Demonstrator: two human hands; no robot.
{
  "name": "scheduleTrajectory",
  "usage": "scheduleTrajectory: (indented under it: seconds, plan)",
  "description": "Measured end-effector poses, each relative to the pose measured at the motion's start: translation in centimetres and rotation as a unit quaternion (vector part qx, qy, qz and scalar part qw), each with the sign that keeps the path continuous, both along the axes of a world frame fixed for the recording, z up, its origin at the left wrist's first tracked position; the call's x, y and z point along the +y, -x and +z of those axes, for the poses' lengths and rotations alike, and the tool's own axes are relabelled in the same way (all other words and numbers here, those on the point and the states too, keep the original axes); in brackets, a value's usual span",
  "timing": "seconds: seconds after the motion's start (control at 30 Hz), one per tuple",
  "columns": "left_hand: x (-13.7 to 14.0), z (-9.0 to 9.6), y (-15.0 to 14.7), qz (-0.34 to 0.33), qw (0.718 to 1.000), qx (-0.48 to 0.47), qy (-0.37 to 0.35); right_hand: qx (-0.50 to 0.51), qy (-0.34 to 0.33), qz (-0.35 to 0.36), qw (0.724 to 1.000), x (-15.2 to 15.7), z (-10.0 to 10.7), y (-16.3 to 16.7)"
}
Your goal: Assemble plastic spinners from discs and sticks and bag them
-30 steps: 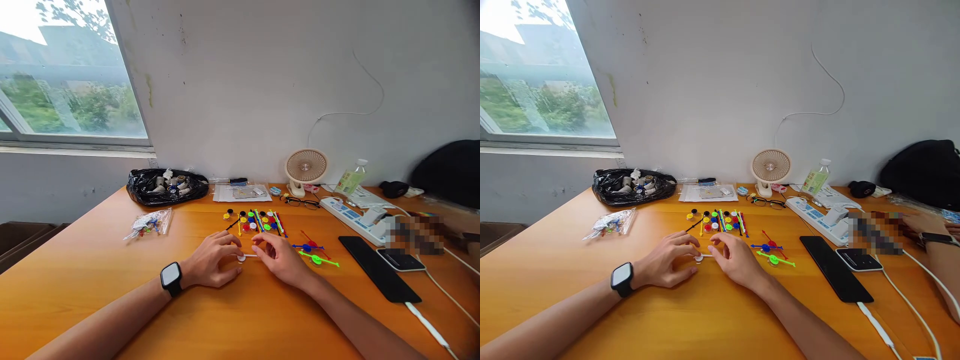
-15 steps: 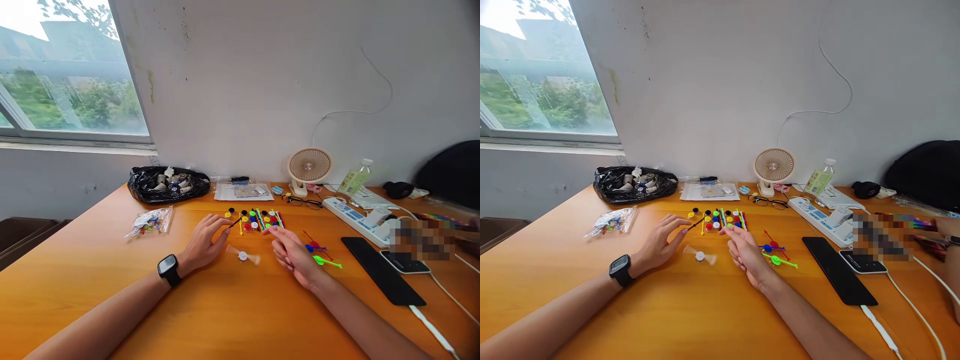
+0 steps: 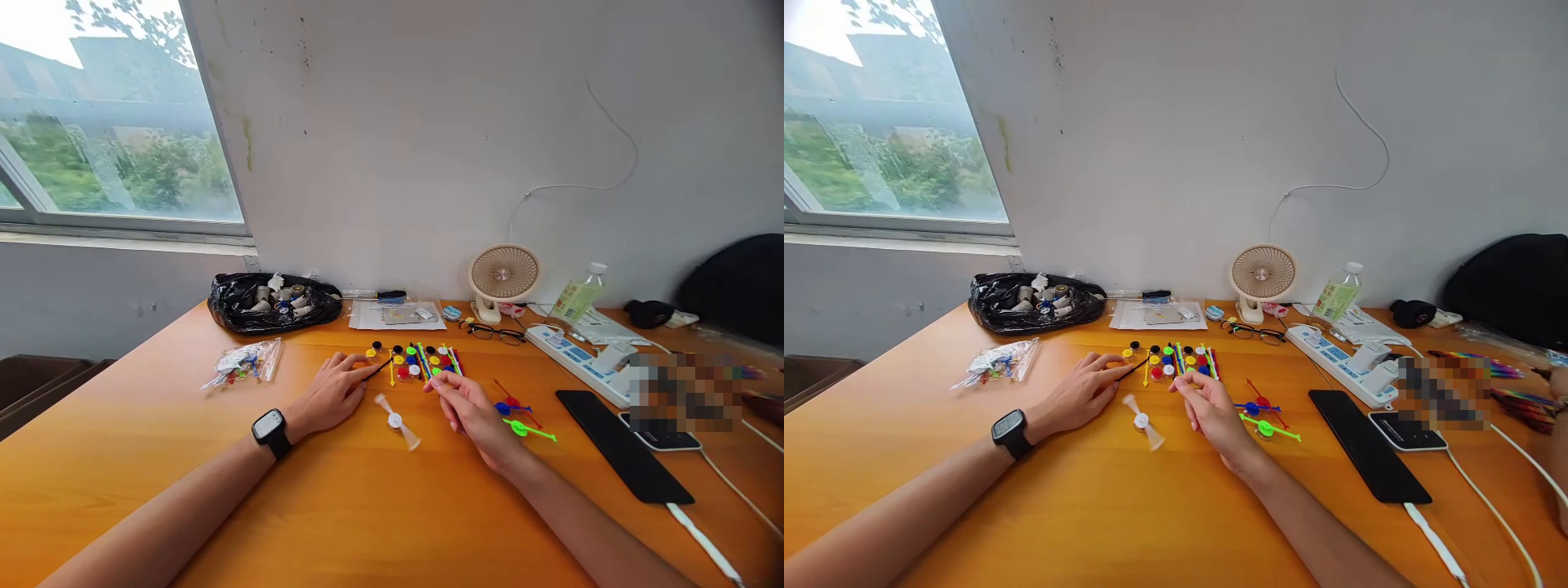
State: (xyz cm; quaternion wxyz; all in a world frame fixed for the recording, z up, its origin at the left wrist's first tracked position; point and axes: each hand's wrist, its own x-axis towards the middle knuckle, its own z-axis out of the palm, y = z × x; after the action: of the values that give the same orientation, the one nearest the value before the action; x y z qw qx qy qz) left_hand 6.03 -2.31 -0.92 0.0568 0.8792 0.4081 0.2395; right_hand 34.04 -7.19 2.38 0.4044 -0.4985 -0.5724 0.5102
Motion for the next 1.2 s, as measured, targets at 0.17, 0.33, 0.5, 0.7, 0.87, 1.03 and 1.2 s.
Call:
scheduleTrajectory:
  seconds: [0.17, 0.33, 0.5, 0.7, 0.87, 1.03, 1.2]
  plan:
    - [0.2, 0.0, 0.0, 0.012, 0.999, -0.045, -0.008, -0.011, -0.007, 0.002, 1.000, 0.0, -0.4, 0.1]
    - [0.7, -0.6, 0.2, 0.020, 0.996, -0.082, -0.009, -0.021, -0.012, 0.006, 1.000, 0.1, -0.4, 0.1]
    - [0.8, -0.6, 0.2, 0.055, 0.990, -0.130, 0.009, -0.018, -0.005, 0.007, 1.000, 0.1, -0.4, 0.0]
    - [0.9, -0.3, 0.2, 0.066, 0.978, -0.197, 0.012, 0.003, 0.003, 0.004, 1.000, 0.2, -0.6, -0.1]
    - [1.0, -0.6, 0.2, 0.034, 0.987, -0.158, 0.016, -0.002, 0.002, 0.005, 1.000, 0.2, -0.6, 0.0]
    - [1.4, -0.7, 0.6, 0.106, 0.983, -0.147, -0.018, 0.010, 0.001, 0.005, 1.000, 0.3, -0.9, 0.0]
    - [1.7, -1.1, 0.6, 0.104, 0.980, -0.171, -0.020, 0.005, 0.001, 0.004, 1.000, 0.2, -0.9, 0.0]
